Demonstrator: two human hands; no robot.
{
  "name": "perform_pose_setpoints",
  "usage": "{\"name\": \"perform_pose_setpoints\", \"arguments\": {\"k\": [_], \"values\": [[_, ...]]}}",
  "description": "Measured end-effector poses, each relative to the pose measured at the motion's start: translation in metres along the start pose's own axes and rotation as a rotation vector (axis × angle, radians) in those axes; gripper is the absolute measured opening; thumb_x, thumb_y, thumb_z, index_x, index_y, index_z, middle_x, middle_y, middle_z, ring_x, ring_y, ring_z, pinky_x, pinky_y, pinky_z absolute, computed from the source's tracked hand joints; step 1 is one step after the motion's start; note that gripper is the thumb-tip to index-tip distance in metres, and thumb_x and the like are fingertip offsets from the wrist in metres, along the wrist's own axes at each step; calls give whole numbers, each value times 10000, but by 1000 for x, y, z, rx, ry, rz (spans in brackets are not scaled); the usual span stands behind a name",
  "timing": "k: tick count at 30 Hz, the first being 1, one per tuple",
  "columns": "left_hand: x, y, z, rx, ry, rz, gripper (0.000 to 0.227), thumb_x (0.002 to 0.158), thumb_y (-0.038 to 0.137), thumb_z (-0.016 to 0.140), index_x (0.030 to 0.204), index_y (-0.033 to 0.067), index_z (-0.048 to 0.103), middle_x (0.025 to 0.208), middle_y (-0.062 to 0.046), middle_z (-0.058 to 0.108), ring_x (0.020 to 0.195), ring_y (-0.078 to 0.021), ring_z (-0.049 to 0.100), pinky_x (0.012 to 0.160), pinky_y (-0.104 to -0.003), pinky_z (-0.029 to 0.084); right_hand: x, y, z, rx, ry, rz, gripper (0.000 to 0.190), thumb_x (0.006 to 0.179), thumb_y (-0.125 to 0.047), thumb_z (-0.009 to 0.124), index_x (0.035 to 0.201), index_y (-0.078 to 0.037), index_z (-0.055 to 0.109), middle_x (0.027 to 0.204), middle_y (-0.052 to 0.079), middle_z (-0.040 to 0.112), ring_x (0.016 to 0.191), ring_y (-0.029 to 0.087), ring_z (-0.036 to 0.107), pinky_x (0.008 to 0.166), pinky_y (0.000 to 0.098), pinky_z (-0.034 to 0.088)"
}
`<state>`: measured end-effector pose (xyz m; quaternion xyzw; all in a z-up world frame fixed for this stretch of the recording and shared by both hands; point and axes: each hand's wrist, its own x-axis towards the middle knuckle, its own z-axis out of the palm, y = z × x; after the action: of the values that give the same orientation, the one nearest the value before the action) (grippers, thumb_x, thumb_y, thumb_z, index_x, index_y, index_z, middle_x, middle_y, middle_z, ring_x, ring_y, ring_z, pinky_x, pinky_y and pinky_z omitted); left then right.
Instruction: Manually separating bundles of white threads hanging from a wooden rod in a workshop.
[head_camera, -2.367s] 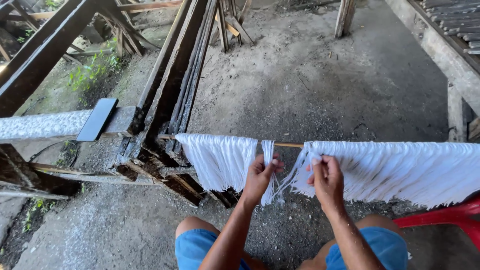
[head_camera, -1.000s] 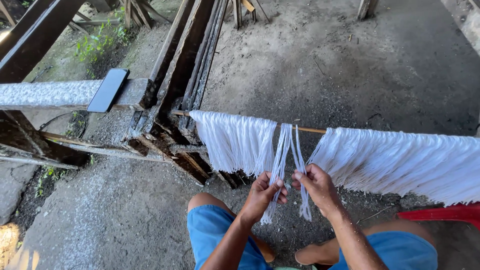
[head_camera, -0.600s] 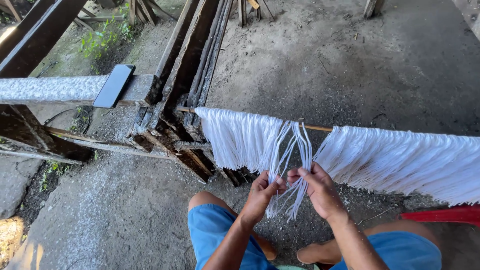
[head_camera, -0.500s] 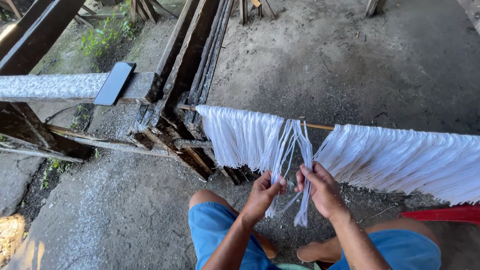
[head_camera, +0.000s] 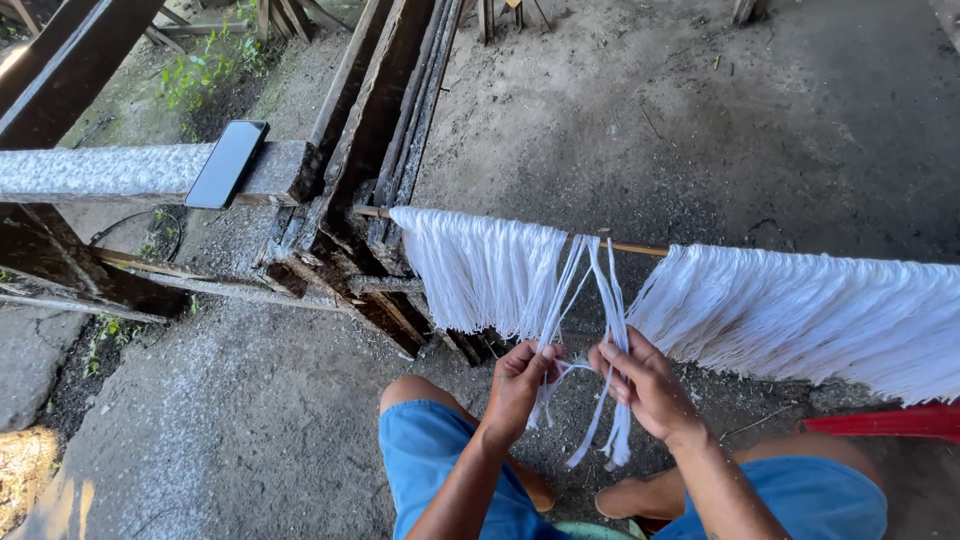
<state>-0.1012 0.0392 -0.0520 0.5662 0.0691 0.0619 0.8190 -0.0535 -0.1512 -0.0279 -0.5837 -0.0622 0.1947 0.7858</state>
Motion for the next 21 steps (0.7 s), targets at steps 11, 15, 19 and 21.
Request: {"name": "perform_pose_setpoints", "arguments": {"k": [11,15,19,21], "values": [[-38,24,3,-11,-304,-170,358,1046,392,610,792,149,678,608,30,543,649,-91,640,611,-219,435,38,39,-45,-949,151,-105,233,1086,-211,464,1236,-170,638,656,-2,524,435,92,359,346,240,294],[-41,-2,-10,486,-401,-33,341,1106,376,502,892,158,654,715,13,600,620,-108,553,597,-284,447,18,41,-4,-528,-57,6,468,1051,-433,403,1233,-149,728,600,-51,393,497,115,347,492,284,322],[-53,-17,-18,992,-398,8,341,1131,356,463,870,153,544,761,-47,642,612,-257,591,563,-426,410,-6,19,23,-227,-110,67,547,1041,-394,459,1345,-11,706,638,-55,278,544,89,237,529,275,203],[-52,-10,-19,1134,-473,54,279,1091,378,541,949,153,623,845,-69,662,632,-257,621,596,-441,475,-5,26,13,-366,-109,6,395,1027,-390,495,1111,-78,722,627,-45,386,524,105,316,514,285,274]]}}
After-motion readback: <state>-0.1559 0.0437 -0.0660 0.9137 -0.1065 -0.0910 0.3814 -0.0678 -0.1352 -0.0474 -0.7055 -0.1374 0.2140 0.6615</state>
